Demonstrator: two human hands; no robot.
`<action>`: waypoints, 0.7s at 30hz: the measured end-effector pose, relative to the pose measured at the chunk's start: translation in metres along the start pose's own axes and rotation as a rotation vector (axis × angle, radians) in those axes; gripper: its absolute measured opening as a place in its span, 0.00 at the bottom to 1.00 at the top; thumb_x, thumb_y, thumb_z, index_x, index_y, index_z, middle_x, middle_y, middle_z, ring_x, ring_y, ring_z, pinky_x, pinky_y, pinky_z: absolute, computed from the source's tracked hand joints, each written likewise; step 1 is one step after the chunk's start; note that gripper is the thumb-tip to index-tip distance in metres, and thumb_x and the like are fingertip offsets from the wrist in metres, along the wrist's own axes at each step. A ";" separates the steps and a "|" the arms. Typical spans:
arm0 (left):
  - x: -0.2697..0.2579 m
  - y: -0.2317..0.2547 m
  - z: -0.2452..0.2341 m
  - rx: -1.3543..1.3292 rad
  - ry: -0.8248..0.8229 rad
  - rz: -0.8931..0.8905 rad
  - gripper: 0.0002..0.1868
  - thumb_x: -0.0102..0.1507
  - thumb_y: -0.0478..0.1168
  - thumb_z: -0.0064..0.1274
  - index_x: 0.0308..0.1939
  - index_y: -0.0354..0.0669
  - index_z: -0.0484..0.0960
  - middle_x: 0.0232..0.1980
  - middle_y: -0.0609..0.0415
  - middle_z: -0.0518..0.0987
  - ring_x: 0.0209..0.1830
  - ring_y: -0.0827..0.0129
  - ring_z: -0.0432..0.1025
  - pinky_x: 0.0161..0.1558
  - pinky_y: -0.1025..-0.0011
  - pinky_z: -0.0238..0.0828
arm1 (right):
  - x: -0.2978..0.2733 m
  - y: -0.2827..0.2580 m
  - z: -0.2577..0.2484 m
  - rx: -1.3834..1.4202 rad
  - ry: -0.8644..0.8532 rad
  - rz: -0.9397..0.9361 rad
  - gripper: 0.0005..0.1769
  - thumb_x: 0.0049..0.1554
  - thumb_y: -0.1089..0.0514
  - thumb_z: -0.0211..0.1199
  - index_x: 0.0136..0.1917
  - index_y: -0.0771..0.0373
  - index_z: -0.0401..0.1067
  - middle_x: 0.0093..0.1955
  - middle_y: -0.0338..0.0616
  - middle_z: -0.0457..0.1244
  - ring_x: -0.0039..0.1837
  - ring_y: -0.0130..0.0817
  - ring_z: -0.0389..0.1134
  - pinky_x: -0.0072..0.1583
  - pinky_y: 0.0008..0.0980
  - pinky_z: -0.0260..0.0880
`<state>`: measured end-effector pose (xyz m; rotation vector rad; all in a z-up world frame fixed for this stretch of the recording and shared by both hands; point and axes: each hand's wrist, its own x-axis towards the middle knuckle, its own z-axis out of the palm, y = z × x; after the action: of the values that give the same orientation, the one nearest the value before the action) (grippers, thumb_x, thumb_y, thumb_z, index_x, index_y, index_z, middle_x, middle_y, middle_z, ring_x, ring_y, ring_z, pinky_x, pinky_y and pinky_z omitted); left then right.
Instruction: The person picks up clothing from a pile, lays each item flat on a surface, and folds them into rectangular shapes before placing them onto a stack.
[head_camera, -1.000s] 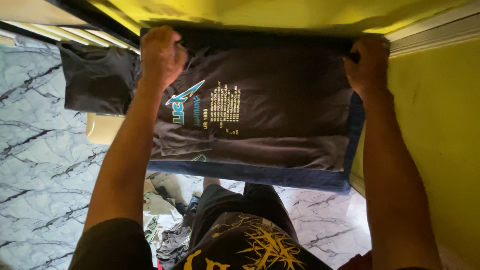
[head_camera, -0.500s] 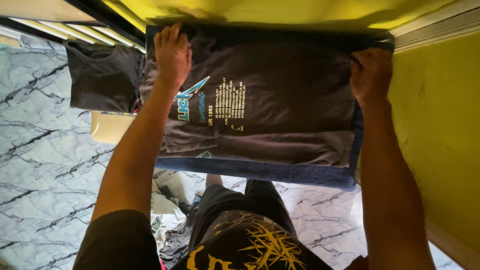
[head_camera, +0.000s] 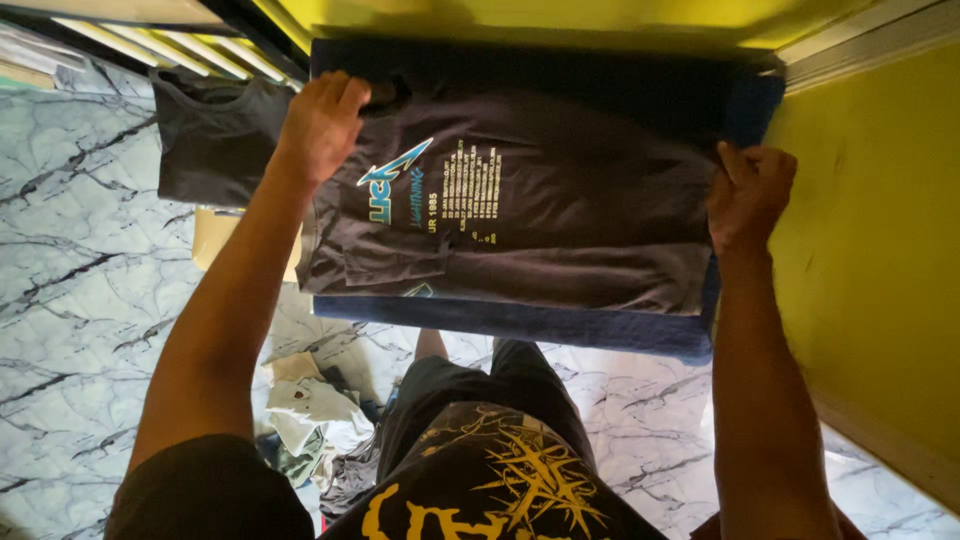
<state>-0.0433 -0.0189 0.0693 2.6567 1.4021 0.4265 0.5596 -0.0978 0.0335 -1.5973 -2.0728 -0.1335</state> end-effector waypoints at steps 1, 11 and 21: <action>-0.014 0.001 0.000 0.022 0.004 0.011 0.16 0.64 0.32 0.60 0.52 0.40 0.72 0.47 0.46 0.74 0.47 0.52 0.71 0.50 0.60 0.69 | -0.008 -0.004 0.002 0.147 0.001 0.221 0.08 0.62 0.62 0.69 0.56 0.58 0.77 0.54 0.47 0.60 0.56 0.51 0.62 0.58 0.47 0.64; -0.032 0.042 0.038 0.102 0.141 -0.274 0.44 0.54 0.37 0.63 0.75 0.44 0.65 0.70 0.35 0.65 0.66 0.36 0.61 0.64 0.44 0.58 | -0.053 -0.019 0.005 0.100 -0.100 0.124 0.11 0.59 0.64 0.69 0.56 0.57 0.81 0.54 0.47 0.64 0.59 0.51 0.64 0.63 0.48 0.65; 0.016 -0.008 0.039 0.179 0.333 -0.223 0.10 0.63 0.34 0.59 0.48 0.43 0.77 0.69 0.41 0.69 0.68 0.45 0.62 0.65 0.50 0.56 | -0.027 0.010 0.017 0.081 -0.112 0.220 0.08 0.61 0.65 0.67 0.53 0.58 0.82 0.56 0.49 0.65 0.61 0.51 0.64 0.65 0.47 0.64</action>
<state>-0.0299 0.0000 0.0334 2.6076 1.8897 0.7795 0.5681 -0.1117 0.0045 -1.8052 -1.9396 0.1182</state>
